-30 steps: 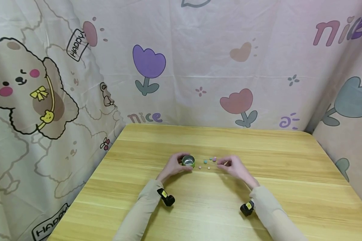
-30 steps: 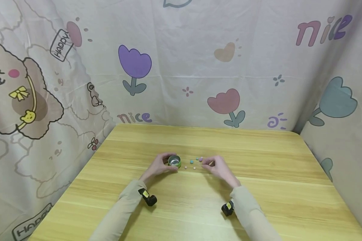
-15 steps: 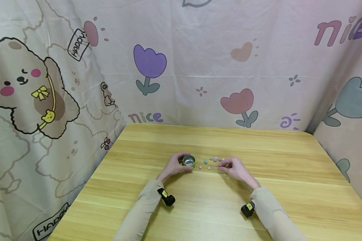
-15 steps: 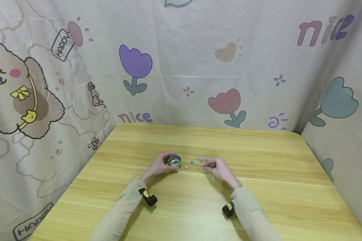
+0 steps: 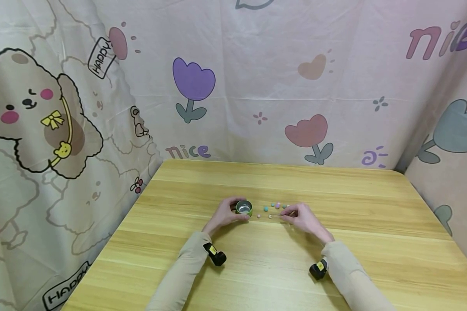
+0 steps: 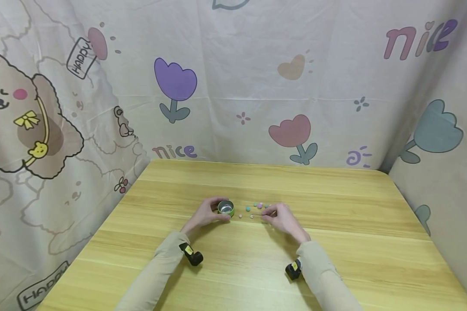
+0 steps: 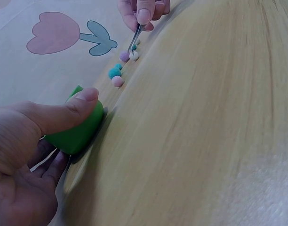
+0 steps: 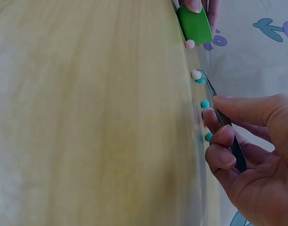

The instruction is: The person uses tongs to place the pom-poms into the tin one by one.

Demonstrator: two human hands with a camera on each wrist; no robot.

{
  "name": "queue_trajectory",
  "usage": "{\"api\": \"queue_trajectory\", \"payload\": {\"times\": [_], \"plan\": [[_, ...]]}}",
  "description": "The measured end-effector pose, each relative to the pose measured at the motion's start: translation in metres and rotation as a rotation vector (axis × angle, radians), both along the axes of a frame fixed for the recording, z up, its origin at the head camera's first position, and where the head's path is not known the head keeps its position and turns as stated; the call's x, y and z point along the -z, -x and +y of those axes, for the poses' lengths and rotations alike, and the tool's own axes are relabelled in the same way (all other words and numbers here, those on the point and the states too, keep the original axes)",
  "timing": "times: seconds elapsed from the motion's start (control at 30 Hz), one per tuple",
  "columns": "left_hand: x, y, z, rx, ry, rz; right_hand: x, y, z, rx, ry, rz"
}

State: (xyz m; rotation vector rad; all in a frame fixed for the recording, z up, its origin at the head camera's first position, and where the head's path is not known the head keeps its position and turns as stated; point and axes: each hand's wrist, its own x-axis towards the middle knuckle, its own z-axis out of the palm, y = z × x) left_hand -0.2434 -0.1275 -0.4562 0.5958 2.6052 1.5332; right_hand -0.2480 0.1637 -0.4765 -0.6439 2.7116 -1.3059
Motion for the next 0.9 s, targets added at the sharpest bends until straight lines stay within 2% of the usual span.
{"api": "queue_trajectory", "payload": {"times": [0.1, 0.2, 0.27, 0.47, 0.57, 0.73, 0.77, 0.9], "plan": [[-0.005, -0.001, 0.000, -0.008, -0.014, -0.035, 0.000, 0.000, -0.001, -0.001, 0.000, 0.004], [-0.005, 0.000, 0.000, 0.002, -0.027, -0.064, -0.001, 0.000, -0.001, 0.000, -0.001, 0.003], [0.000, 0.004, 0.000, 0.009, -0.035, -0.078, -0.001, 0.000, -0.001, -0.009, 0.001, 0.008], [0.029, 0.020, -0.002, -0.019, -0.032, -0.054, 0.000, 0.001, -0.001, -0.018, 0.004, 0.027], [0.034, 0.024, -0.003, -0.028, -0.031, -0.059, 0.001, 0.001, -0.001, -0.012, -0.004, 0.031], [0.035, 0.024, -0.004, -0.025, -0.041, -0.070, 0.001, 0.001, 0.000, -0.019, -0.009, 0.028], [0.030, 0.021, -0.004, -0.018, -0.041, -0.066, 0.001, 0.001, 0.000, -0.022, -0.008, 0.029], [0.029, 0.020, -0.003, -0.013, -0.043, -0.063, 0.001, 0.002, 0.001, -0.022, -0.007, 0.033]]}}
